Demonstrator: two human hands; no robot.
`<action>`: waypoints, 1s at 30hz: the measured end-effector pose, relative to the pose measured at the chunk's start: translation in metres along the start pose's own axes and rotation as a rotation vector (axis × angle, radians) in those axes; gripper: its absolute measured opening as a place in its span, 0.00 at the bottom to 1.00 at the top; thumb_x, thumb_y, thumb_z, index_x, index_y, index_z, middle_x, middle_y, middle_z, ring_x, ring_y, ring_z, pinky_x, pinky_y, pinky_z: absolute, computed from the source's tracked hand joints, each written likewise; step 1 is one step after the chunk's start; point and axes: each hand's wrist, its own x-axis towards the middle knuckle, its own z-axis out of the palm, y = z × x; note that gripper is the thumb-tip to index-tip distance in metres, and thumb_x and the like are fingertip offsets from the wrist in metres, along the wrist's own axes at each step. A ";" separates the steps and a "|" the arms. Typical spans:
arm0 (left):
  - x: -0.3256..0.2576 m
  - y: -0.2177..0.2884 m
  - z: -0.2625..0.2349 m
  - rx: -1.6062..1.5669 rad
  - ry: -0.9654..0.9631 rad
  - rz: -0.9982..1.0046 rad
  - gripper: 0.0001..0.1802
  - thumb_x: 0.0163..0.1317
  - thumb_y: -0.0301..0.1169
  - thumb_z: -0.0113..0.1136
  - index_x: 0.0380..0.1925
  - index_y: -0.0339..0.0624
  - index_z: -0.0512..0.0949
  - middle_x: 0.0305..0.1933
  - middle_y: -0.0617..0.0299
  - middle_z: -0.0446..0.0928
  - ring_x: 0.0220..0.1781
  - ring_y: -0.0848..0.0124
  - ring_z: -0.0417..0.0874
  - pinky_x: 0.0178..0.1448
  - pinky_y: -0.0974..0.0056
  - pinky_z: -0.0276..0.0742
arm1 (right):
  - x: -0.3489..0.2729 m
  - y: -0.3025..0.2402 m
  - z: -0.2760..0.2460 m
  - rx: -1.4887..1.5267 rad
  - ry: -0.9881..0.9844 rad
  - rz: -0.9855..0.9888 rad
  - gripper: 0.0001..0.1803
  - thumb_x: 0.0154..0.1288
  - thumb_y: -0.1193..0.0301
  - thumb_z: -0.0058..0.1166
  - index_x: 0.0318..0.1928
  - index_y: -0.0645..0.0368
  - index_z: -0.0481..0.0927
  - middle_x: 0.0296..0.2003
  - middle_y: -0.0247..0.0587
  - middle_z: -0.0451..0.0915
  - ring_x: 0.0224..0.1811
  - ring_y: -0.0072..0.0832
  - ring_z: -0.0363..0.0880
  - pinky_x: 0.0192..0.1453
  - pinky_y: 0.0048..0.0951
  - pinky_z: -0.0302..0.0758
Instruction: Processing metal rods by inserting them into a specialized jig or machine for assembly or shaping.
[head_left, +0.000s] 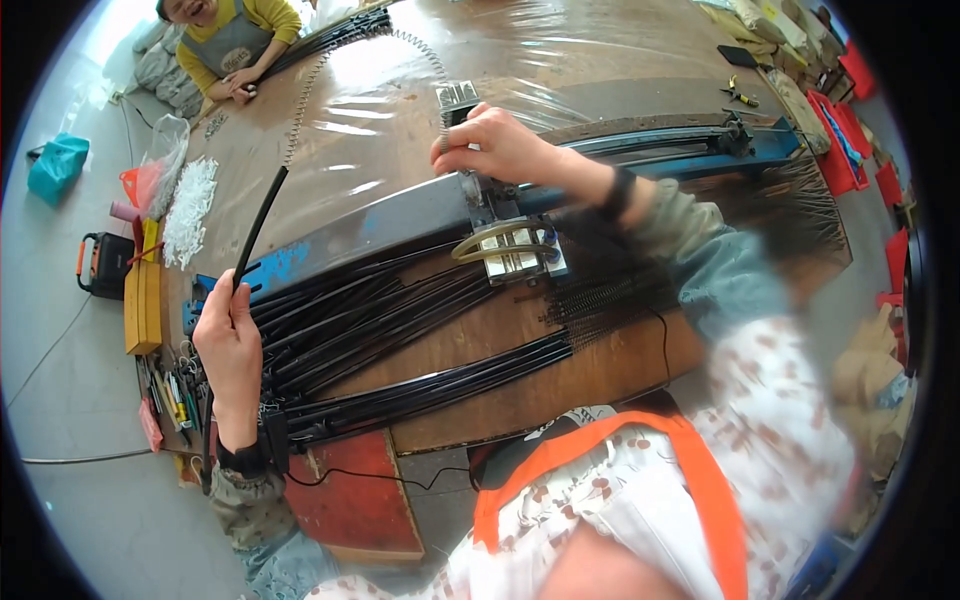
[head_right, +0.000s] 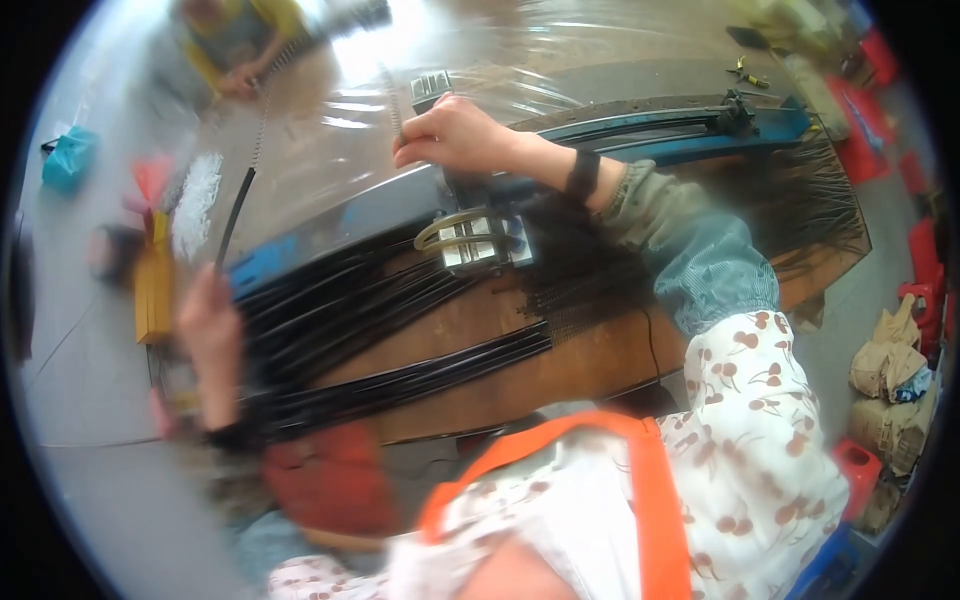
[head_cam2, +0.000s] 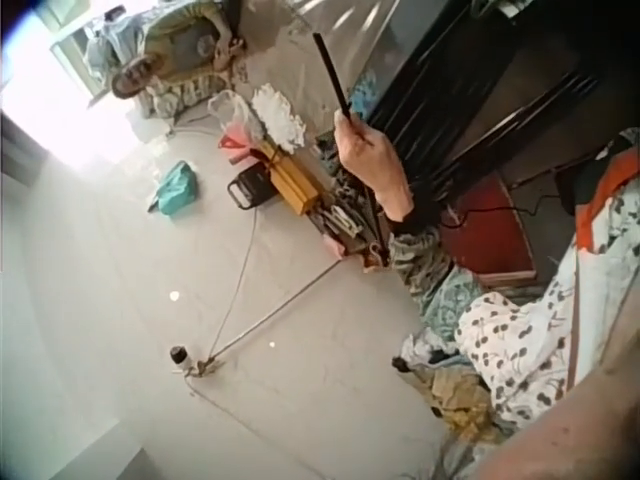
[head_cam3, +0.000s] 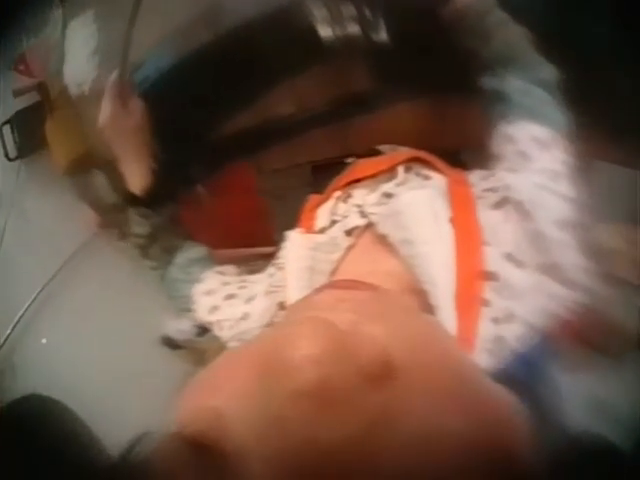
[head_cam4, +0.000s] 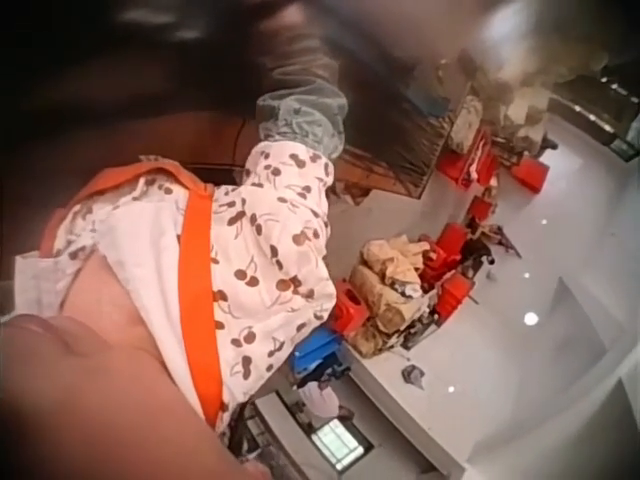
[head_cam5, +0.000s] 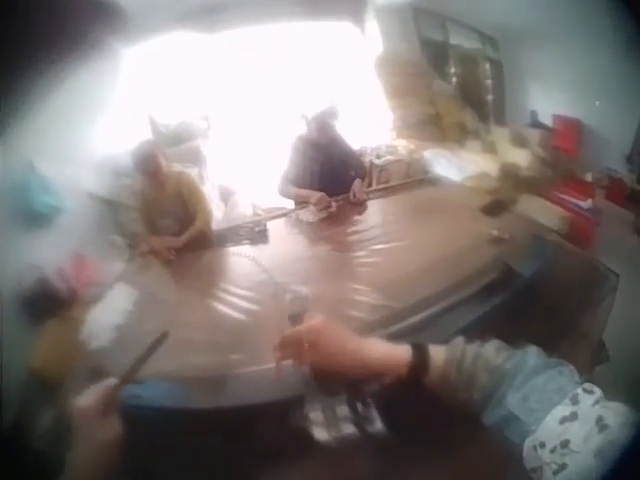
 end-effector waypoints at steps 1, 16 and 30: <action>-0.001 -0.001 0.002 0.019 -0.015 0.002 0.13 0.70 0.27 0.59 0.50 0.30 0.80 0.41 0.42 0.83 0.39 0.56 0.85 0.46 0.61 0.79 | 0.005 -0.002 0.005 0.001 -0.002 0.004 0.08 0.66 0.65 0.62 0.36 0.57 0.86 0.28 0.39 0.85 0.33 0.36 0.83 0.48 0.34 0.75; 0.049 0.045 0.103 -0.049 -0.203 0.329 0.09 0.64 0.28 0.58 0.44 0.47 0.80 0.34 0.55 0.81 0.36 0.53 0.84 0.39 0.52 0.81 | -0.200 0.045 -0.184 -1.070 0.043 0.246 0.05 0.65 0.72 0.53 0.37 0.54 0.82 0.34 0.35 0.83 0.48 0.32 0.79 0.69 0.41 0.59; 0.071 0.090 0.179 -0.317 -0.228 0.334 0.14 0.65 0.35 0.60 0.23 0.39 0.76 0.29 0.49 0.79 0.35 0.47 0.81 0.40 0.49 0.78 | -0.229 0.058 -0.186 -0.873 0.152 0.379 0.02 0.69 0.75 0.51 0.39 0.59 0.77 0.34 0.42 0.77 0.45 0.40 0.77 0.70 0.42 0.61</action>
